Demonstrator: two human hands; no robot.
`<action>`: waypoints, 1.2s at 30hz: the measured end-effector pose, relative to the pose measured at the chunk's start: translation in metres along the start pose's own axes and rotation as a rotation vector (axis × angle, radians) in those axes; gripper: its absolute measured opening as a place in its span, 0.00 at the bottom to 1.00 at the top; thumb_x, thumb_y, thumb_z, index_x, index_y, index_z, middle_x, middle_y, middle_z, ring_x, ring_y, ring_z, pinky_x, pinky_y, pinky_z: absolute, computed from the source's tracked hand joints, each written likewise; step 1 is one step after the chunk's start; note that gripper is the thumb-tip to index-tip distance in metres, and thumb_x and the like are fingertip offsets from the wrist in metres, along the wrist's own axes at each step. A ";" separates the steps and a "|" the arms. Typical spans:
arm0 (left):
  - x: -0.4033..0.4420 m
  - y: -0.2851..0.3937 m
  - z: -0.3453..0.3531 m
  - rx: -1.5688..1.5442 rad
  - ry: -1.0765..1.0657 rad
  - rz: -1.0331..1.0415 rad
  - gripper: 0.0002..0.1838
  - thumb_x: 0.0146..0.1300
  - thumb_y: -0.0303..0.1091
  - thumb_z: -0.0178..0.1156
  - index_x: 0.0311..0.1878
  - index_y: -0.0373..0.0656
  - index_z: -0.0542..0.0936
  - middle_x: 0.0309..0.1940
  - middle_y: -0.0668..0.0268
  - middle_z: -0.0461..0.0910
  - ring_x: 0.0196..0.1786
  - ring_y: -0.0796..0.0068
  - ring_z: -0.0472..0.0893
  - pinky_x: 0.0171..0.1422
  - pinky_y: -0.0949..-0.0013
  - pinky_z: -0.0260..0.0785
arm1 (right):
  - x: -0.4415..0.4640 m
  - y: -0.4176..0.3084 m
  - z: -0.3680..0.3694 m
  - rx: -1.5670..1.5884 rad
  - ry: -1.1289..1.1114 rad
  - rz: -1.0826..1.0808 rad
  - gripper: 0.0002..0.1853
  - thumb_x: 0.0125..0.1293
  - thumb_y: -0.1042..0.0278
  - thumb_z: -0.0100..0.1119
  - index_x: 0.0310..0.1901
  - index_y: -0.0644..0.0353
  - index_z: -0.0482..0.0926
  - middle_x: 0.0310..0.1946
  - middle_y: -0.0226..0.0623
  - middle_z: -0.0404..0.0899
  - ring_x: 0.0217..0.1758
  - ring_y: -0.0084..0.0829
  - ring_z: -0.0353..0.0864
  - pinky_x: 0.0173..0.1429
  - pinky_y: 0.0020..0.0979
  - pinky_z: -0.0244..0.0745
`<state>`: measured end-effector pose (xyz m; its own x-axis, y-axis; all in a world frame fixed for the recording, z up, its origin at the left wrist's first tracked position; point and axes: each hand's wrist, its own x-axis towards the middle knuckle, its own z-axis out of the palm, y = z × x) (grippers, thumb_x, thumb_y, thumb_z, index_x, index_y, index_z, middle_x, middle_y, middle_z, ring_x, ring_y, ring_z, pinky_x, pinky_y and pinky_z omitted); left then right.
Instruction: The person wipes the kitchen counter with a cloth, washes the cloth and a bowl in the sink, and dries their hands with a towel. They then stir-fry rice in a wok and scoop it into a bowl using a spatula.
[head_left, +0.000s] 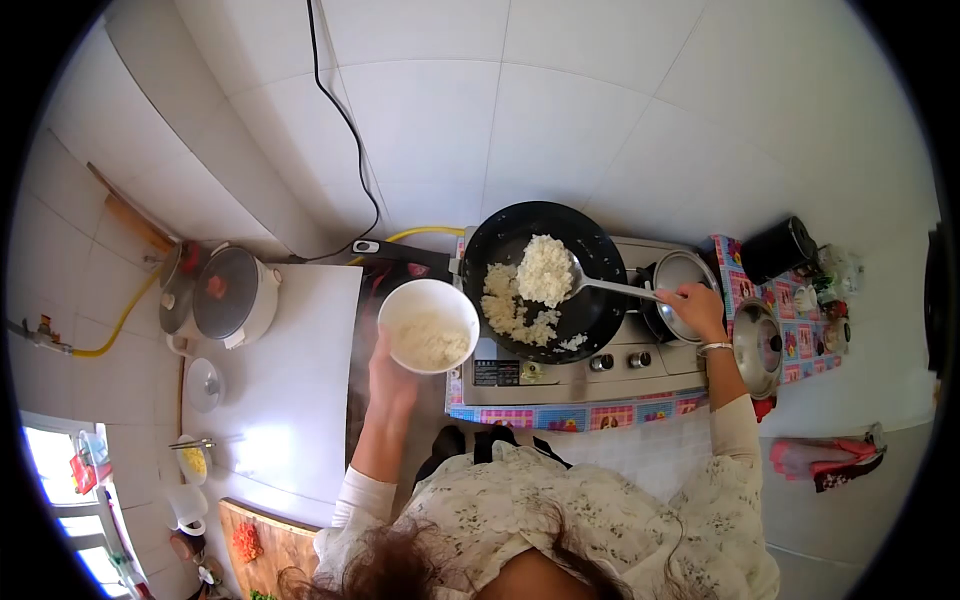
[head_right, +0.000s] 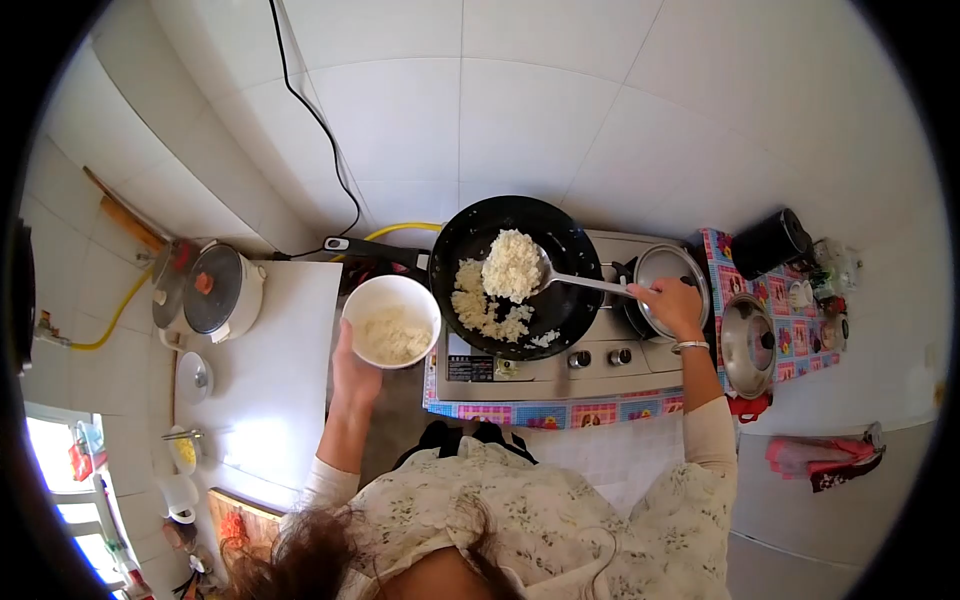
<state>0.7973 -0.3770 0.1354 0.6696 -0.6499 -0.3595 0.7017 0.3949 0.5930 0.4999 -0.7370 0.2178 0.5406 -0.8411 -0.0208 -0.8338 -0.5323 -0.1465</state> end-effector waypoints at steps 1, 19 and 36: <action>0.005 -0.002 0.006 0.013 -0.044 0.010 0.29 0.70 0.51 0.42 0.66 0.40 0.61 0.63 0.60 0.66 0.66 0.63 0.64 0.70 0.58 0.54 | -0.005 0.002 -0.008 0.013 0.020 0.010 0.31 0.50 0.32 0.59 0.19 0.61 0.80 0.15 0.43 0.75 0.21 0.45 0.74 0.28 0.40 0.66; 0.066 -0.070 0.144 -0.182 -0.171 -0.199 0.34 0.59 0.56 0.59 0.61 0.43 0.68 0.61 0.65 0.69 0.64 0.69 0.67 0.70 0.65 0.53 | -0.069 -0.039 -0.061 -0.164 0.813 -0.170 0.19 0.46 0.50 0.70 0.28 0.57 0.79 0.22 0.32 0.75 0.31 0.35 0.73 0.41 0.35 0.61; 0.076 -0.082 0.126 -0.205 -0.245 -0.202 0.33 0.62 0.57 0.54 0.62 0.43 0.66 0.61 0.65 0.68 0.65 0.68 0.65 0.70 0.63 0.53 | -0.078 -0.047 -0.040 -0.209 0.944 -0.138 0.18 0.46 0.49 0.70 0.31 0.53 0.78 0.23 0.26 0.73 0.31 0.30 0.71 0.42 0.33 0.57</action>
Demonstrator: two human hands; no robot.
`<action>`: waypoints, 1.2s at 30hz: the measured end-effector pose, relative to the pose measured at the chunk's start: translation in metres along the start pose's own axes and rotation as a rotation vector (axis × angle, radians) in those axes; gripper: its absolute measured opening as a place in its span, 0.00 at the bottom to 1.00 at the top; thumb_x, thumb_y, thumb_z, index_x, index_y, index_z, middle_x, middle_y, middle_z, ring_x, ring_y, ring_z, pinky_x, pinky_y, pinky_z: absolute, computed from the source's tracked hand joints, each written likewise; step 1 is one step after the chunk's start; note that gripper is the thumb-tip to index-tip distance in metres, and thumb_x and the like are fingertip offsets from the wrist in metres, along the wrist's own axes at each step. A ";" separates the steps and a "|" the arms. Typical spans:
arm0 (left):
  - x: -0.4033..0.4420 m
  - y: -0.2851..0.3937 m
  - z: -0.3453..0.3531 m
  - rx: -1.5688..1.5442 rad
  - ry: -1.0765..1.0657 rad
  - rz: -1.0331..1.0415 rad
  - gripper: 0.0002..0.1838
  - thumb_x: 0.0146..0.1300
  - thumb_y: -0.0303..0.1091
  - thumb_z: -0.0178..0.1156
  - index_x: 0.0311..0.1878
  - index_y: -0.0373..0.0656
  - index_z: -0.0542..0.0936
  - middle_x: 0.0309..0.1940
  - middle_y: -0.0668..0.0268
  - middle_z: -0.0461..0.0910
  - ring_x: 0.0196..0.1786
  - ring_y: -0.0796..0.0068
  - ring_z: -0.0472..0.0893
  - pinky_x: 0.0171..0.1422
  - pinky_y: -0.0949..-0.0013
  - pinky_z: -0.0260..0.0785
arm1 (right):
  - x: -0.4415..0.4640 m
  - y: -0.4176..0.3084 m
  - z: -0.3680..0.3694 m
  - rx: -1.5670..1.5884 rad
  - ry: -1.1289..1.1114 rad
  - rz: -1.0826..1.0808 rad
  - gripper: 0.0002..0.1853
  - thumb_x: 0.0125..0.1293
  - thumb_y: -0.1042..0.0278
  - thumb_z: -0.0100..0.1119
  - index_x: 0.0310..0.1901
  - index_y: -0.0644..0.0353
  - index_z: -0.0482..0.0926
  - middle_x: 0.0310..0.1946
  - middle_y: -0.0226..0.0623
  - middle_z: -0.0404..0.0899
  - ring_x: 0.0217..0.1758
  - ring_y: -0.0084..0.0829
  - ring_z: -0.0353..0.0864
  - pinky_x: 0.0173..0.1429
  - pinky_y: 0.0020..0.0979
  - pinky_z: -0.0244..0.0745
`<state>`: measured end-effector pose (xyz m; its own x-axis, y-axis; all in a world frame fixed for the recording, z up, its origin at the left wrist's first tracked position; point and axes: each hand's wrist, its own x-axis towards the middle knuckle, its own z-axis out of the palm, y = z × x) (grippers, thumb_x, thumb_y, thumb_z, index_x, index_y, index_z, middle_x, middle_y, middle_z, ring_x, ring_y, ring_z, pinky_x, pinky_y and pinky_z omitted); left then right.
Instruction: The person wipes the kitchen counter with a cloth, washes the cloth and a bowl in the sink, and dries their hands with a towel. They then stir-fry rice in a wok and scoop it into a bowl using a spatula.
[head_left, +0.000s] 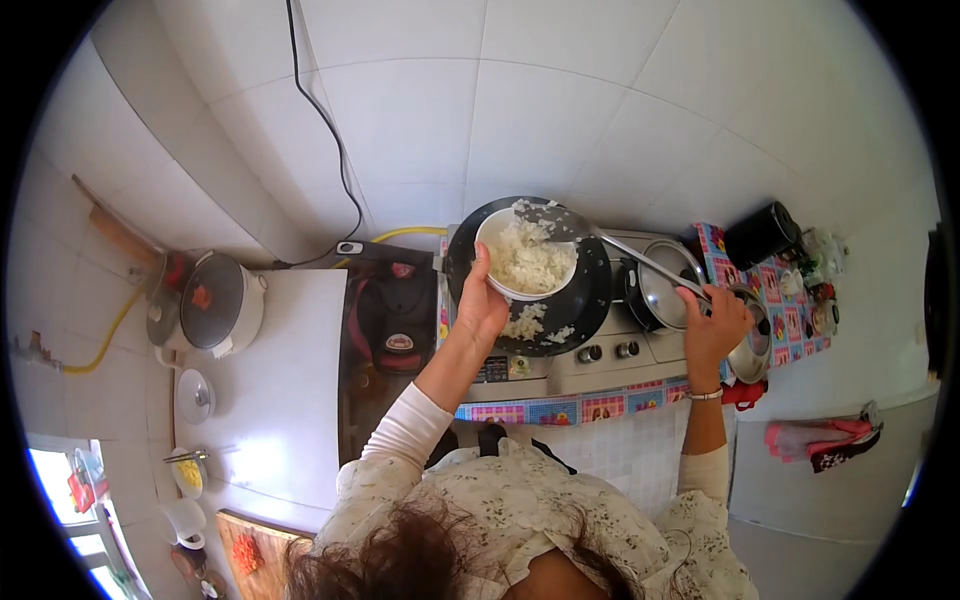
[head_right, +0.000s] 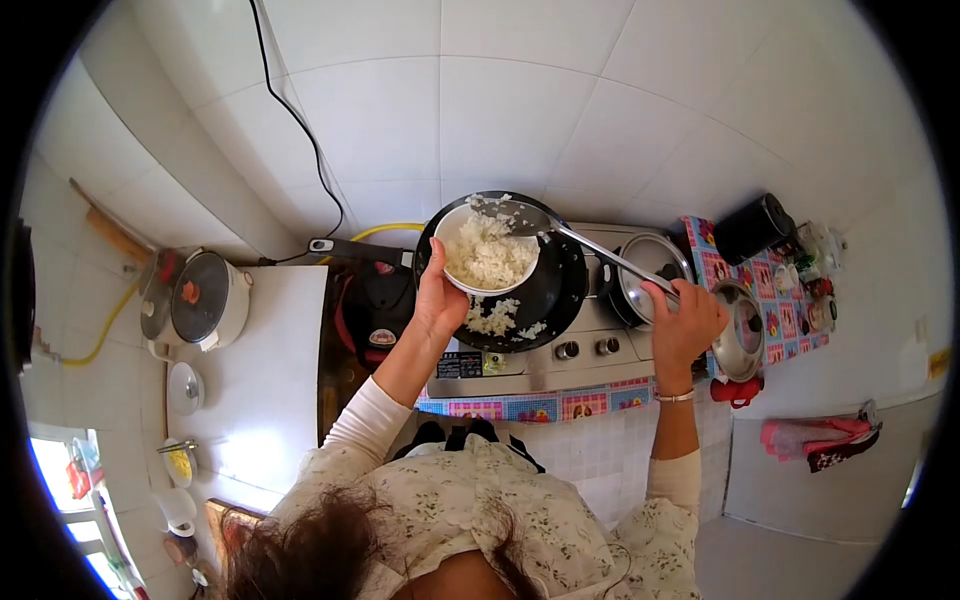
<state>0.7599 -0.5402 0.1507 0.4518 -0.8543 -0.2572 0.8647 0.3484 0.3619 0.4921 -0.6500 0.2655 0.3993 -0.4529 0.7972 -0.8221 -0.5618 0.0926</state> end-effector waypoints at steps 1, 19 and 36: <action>0.000 0.000 -0.003 -0.025 -0.020 -0.004 0.33 0.62 0.57 0.54 0.62 0.42 0.66 0.61 0.64 0.68 0.65 0.67 0.66 0.70 0.62 0.53 | 0.001 0.000 -0.001 -0.005 0.002 0.008 0.18 0.46 0.49 0.70 0.31 0.53 0.78 0.23 0.26 0.73 0.31 0.30 0.71 0.43 0.33 0.58; -0.018 0.010 -0.042 -0.064 -0.128 0.005 0.37 0.59 0.58 0.55 0.64 0.43 0.64 0.62 0.63 0.67 0.65 0.62 0.65 0.71 0.58 0.54 | 0.020 0.052 -0.011 0.223 -0.618 0.444 0.20 0.54 0.47 0.64 0.29 0.58 0.77 0.20 0.35 0.76 0.23 0.34 0.75 0.29 0.34 0.67; -0.098 0.059 -0.094 -0.161 -0.087 0.133 0.39 0.60 0.59 0.54 0.67 0.42 0.60 0.65 0.61 0.64 0.67 0.61 0.63 0.70 0.55 0.55 | 0.154 -0.033 0.040 -0.075 -0.902 -0.705 0.13 0.38 0.57 0.73 0.25 0.52 0.84 0.22 0.33 0.80 0.29 0.37 0.80 0.36 0.36 0.70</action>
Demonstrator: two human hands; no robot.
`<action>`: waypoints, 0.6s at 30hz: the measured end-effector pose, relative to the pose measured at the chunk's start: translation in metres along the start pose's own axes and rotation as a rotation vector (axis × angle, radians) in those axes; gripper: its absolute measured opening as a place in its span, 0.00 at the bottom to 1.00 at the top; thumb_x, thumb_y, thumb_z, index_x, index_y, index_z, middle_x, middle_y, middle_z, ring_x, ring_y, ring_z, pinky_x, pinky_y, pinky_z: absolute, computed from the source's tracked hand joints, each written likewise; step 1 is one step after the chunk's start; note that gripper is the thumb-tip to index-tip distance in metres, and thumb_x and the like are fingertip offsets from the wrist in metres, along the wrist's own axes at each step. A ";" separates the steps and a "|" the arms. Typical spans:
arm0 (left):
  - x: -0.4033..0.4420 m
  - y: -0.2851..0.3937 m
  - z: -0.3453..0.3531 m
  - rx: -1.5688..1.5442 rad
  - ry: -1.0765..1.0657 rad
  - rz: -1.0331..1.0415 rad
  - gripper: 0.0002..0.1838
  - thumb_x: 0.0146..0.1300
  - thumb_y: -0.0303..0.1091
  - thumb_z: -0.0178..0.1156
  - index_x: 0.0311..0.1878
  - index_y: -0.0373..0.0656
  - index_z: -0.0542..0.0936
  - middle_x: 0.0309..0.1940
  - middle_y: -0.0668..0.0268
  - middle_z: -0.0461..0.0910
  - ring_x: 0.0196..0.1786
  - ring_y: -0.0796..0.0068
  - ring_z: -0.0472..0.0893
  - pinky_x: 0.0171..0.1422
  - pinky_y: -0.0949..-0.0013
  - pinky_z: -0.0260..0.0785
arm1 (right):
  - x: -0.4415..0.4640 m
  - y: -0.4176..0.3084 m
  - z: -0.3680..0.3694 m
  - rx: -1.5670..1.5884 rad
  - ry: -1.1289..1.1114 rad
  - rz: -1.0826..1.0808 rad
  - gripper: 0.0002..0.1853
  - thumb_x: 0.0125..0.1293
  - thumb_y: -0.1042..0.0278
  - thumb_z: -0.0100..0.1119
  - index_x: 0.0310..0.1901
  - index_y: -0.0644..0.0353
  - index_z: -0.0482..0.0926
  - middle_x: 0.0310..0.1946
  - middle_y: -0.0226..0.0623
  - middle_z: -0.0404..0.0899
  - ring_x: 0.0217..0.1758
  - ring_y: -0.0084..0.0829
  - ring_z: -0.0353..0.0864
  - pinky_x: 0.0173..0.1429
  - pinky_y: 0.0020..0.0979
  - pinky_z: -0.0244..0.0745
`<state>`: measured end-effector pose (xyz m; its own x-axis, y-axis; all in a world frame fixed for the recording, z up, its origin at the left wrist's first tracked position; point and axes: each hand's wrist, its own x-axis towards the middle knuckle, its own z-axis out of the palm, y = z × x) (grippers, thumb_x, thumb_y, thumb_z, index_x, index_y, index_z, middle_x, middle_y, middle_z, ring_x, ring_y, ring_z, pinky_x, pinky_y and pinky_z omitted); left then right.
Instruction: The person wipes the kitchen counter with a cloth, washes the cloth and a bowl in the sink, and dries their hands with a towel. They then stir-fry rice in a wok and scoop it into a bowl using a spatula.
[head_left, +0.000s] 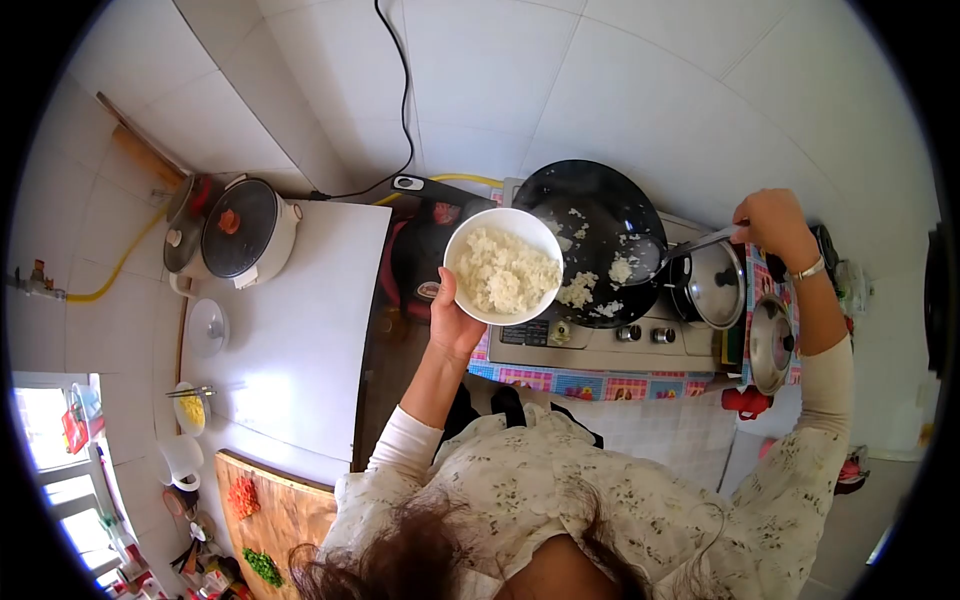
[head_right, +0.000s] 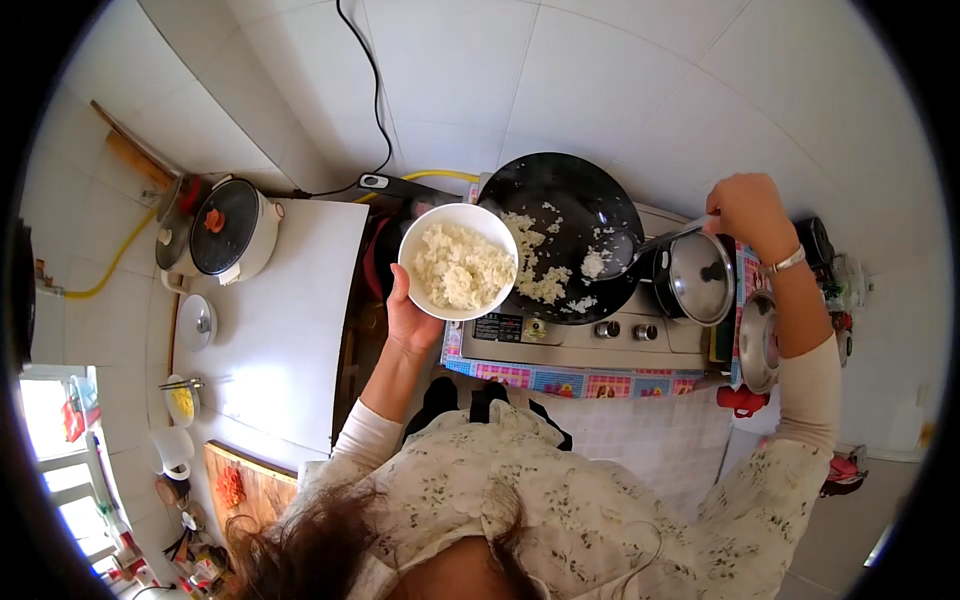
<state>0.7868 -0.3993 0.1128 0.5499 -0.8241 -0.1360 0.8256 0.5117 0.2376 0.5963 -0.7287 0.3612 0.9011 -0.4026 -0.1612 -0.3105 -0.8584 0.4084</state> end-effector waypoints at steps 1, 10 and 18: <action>-0.002 0.002 0.000 -0.001 0.005 0.001 0.39 0.60 0.59 0.54 0.67 0.42 0.60 0.64 0.61 0.64 0.67 0.61 0.63 0.70 0.55 0.55 | 0.009 0.000 -0.003 -0.029 0.000 -0.030 0.13 0.37 0.57 0.73 0.24 0.53 0.84 0.21 0.34 0.80 0.29 0.37 0.79 0.35 0.36 0.69; -0.014 0.005 -0.029 -0.008 0.149 0.049 0.39 0.59 0.59 0.54 0.65 0.41 0.62 0.63 0.60 0.66 0.66 0.60 0.64 0.70 0.56 0.55 | 0.054 -0.024 -0.022 -0.374 -0.198 -0.173 0.11 0.29 0.59 0.74 0.18 0.48 0.83 0.16 0.33 0.78 0.26 0.35 0.79 0.34 0.35 0.67; -0.028 0.014 -0.023 0.030 0.147 0.101 0.40 0.58 0.59 0.56 0.66 0.41 0.60 0.64 0.60 0.65 0.66 0.60 0.64 0.70 0.56 0.55 | 0.064 -0.040 -0.009 -0.090 -0.466 -0.169 0.11 0.37 0.57 0.71 0.24 0.49 0.85 0.20 0.32 0.80 0.27 0.36 0.80 0.32 0.36 0.72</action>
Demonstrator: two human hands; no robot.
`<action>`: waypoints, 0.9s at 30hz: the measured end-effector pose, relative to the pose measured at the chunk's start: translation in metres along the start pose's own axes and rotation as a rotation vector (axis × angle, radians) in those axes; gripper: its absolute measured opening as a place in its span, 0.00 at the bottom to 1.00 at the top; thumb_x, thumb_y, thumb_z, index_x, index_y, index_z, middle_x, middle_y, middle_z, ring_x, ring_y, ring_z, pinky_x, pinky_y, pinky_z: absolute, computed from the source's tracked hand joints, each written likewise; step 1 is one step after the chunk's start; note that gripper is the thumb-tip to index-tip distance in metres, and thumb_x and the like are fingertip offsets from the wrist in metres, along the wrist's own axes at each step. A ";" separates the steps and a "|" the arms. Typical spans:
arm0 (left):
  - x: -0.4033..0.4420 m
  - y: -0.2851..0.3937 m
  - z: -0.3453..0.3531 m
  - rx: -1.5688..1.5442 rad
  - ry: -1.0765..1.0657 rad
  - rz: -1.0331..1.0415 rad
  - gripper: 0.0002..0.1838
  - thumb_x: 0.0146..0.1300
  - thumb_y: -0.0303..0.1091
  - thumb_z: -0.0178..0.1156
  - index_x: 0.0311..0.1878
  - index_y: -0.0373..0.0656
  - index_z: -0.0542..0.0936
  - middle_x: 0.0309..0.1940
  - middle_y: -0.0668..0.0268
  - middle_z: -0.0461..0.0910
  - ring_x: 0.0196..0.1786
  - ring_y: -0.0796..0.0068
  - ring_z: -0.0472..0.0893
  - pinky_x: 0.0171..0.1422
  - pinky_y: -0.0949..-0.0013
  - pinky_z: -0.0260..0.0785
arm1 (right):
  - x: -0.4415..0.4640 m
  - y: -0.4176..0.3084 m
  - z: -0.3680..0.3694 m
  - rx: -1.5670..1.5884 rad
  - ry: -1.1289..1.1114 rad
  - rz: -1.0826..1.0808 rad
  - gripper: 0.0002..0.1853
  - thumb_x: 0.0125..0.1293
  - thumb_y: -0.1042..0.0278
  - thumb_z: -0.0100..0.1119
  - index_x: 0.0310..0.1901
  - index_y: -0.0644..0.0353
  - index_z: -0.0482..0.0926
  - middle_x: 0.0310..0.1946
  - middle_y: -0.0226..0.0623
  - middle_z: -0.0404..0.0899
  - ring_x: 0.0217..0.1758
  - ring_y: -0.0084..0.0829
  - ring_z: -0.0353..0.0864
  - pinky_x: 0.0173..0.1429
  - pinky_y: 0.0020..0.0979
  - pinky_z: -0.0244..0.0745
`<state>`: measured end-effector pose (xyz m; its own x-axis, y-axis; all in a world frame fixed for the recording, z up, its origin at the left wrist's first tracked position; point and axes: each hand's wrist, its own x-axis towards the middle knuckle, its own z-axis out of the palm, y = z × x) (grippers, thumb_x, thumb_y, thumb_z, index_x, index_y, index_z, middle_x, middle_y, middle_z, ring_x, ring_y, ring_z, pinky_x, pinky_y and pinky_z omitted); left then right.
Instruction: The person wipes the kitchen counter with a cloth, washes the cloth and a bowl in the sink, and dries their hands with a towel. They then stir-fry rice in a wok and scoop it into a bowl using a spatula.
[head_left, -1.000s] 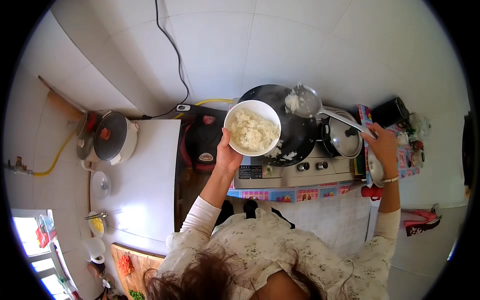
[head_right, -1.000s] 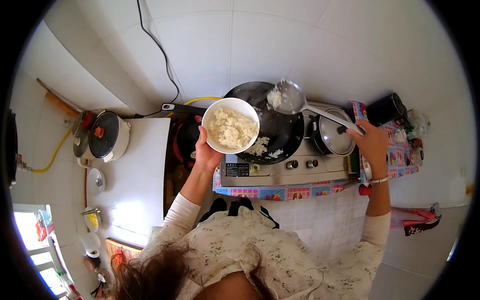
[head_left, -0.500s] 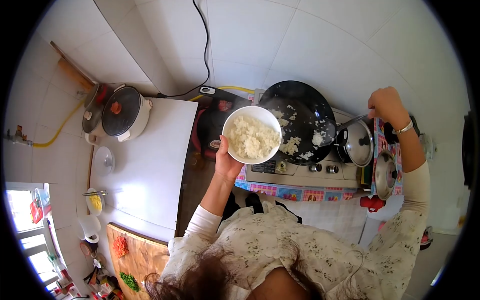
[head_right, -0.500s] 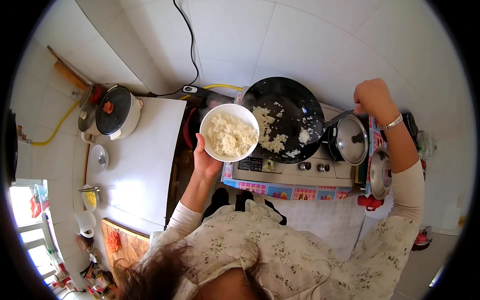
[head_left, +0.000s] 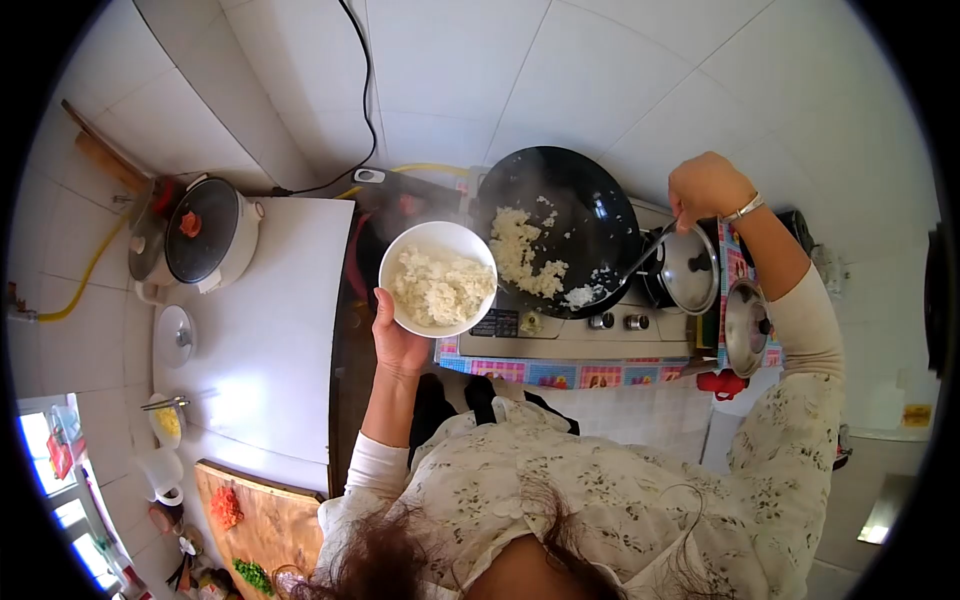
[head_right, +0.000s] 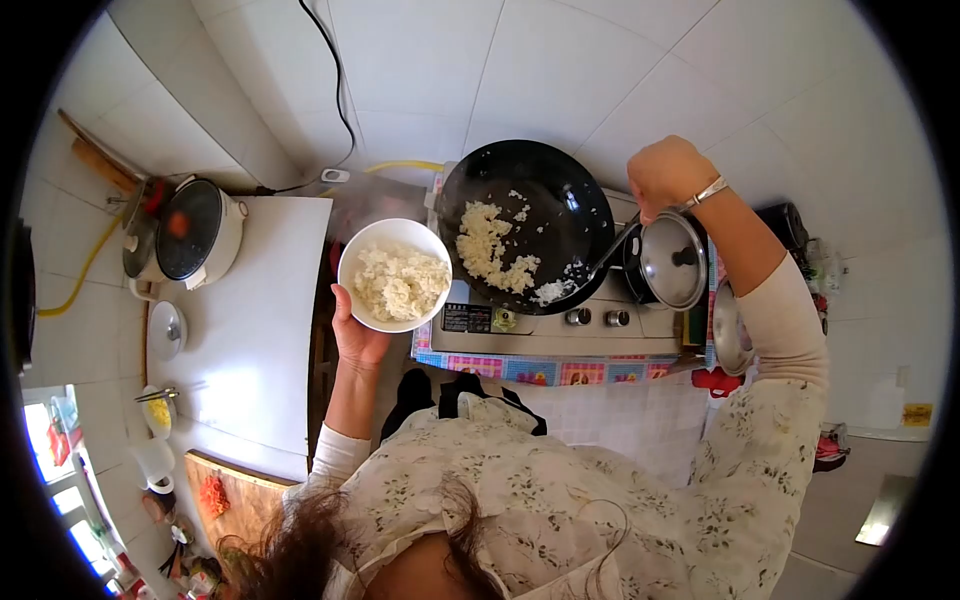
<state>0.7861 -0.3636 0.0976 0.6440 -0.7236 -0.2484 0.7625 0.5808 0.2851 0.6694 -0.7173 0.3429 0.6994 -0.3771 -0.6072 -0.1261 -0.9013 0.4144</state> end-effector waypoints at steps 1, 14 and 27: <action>-0.002 0.001 -0.001 0.017 0.013 0.011 0.41 0.58 0.59 0.56 0.66 0.41 0.60 0.64 0.60 0.65 0.66 0.60 0.64 0.70 0.56 0.55 | 0.001 -0.002 0.001 0.003 -0.013 0.001 0.11 0.38 0.56 0.71 0.25 0.49 0.85 0.20 0.33 0.81 0.28 0.36 0.81 0.33 0.36 0.72; -0.017 0.012 -0.008 0.088 0.022 0.026 0.39 0.61 0.61 0.51 0.67 0.43 0.60 0.65 0.61 0.63 0.67 0.60 0.63 0.71 0.53 0.54 | -0.044 0.007 0.001 0.302 -0.004 0.123 0.13 0.52 0.52 0.62 0.27 0.52 0.85 0.13 0.33 0.76 0.18 0.33 0.77 0.26 0.34 0.70; -0.021 0.015 -0.017 0.137 0.060 0.000 0.39 0.61 0.61 0.52 0.66 0.43 0.60 0.64 0.61 0.64 0.67 0.60 0.63 0.71 0.53 0.54 | -0.037 -0.077 0.050 0.392 0.469 0.003 0.13 0.56 0.53 0.60 0.29 0.54 0.84 0.21 0.40 0.78 0.28 0.42 0.79 0.35 0.41 0.72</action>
<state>0.7846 -0.3333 0.0915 0.6493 -0.6977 -0.3025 0.7499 0.5214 0.4072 0.6177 -0.6443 0.2993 0.9226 -0.3258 -0.2068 -0.3157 -0.9454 0.0810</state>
